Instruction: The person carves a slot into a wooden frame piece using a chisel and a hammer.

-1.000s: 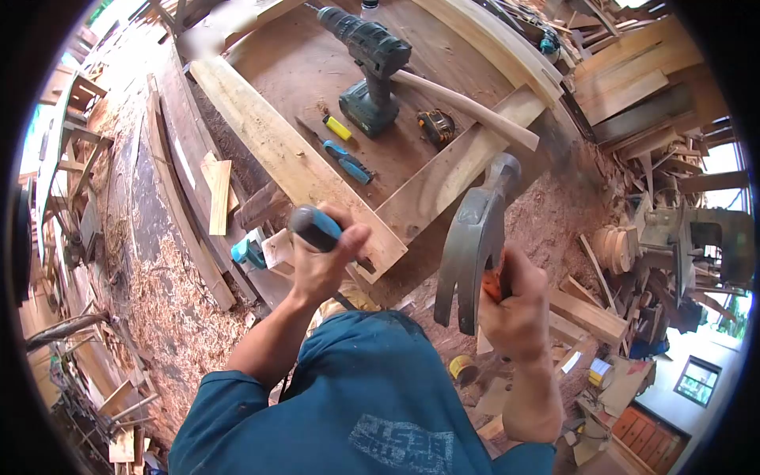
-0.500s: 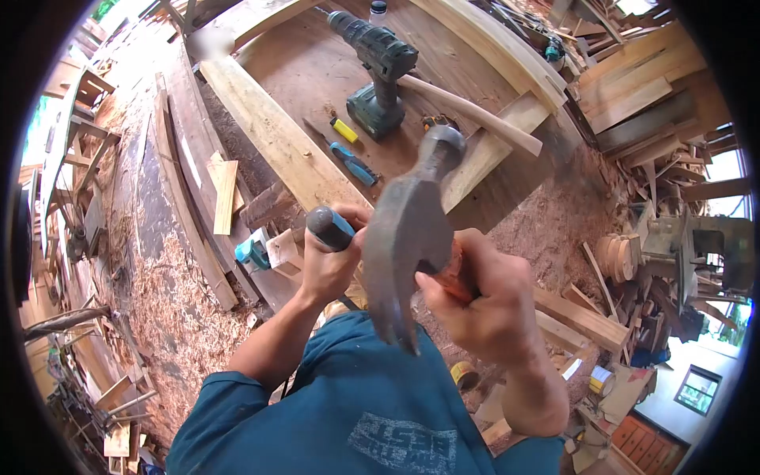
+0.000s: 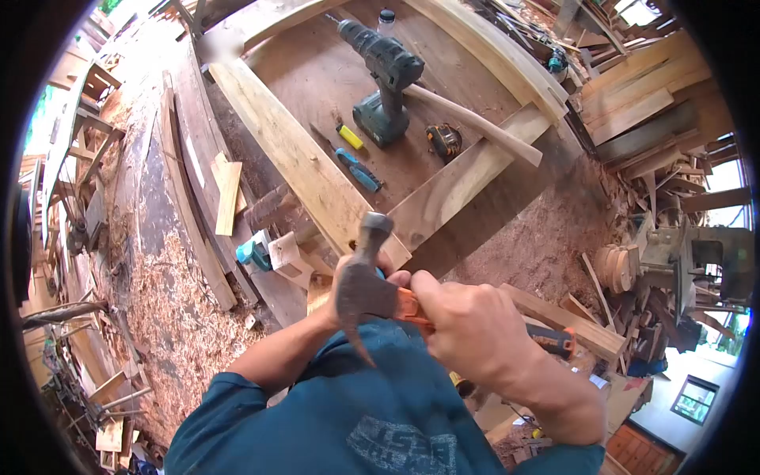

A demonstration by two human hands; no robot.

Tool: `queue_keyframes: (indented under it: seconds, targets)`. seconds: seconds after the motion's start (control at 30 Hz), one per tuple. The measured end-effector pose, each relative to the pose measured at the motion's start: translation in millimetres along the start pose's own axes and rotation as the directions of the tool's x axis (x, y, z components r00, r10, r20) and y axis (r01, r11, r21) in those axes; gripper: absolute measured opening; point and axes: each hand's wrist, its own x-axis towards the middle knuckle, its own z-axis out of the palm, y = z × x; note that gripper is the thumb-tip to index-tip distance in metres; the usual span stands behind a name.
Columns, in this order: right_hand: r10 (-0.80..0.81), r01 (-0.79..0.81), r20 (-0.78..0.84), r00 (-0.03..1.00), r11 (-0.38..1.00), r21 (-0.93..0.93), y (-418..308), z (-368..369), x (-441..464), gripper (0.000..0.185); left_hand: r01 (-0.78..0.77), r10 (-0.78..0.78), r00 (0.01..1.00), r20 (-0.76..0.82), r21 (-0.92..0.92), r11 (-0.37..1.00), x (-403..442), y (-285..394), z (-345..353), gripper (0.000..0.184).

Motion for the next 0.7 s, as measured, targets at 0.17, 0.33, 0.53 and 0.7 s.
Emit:
queue_keyframes:
  seconds: [0.17, 0.33, 0.53, 0.7]
  targets:
    - [0.062, -0.021, -0.171, 0.983, 0.971, 0.237, -9.4, -6.4, -5.5, 0.056, 0.083, -0.09, 0.996, -0.026, -0.199, 0.977, -1.4, -9.1, 7.3, 0.024]
    - [0.001, 0.045, -0.143, 0.99, 0.946, 0.32, -14.6, 27.5, 16.5, 0.054, 0.22, -0.188, 0.973, 0.134, -0.29, 0.931, -3.4, 1.6, 3.5, 0.014]
    - [0.175, -0.038, -0.256, 0.951, 0.884, 0.465, 5.2, 73.8, -35.3, 0.038, -0.367, 0.343, 0.926, 0.16, 0.157, 0.917, 3.3, -7.1, 19.6, 0.018]
    - [0.066, 0.101, -0.581, 0.811, 0.963, 0.25, 15.9, 114.2, -44.3, 0.04, -0.42, 0.382, 0.904, 0.193, 0.229, 0.878, 2.8, -1.2, 22.8, 0.02]
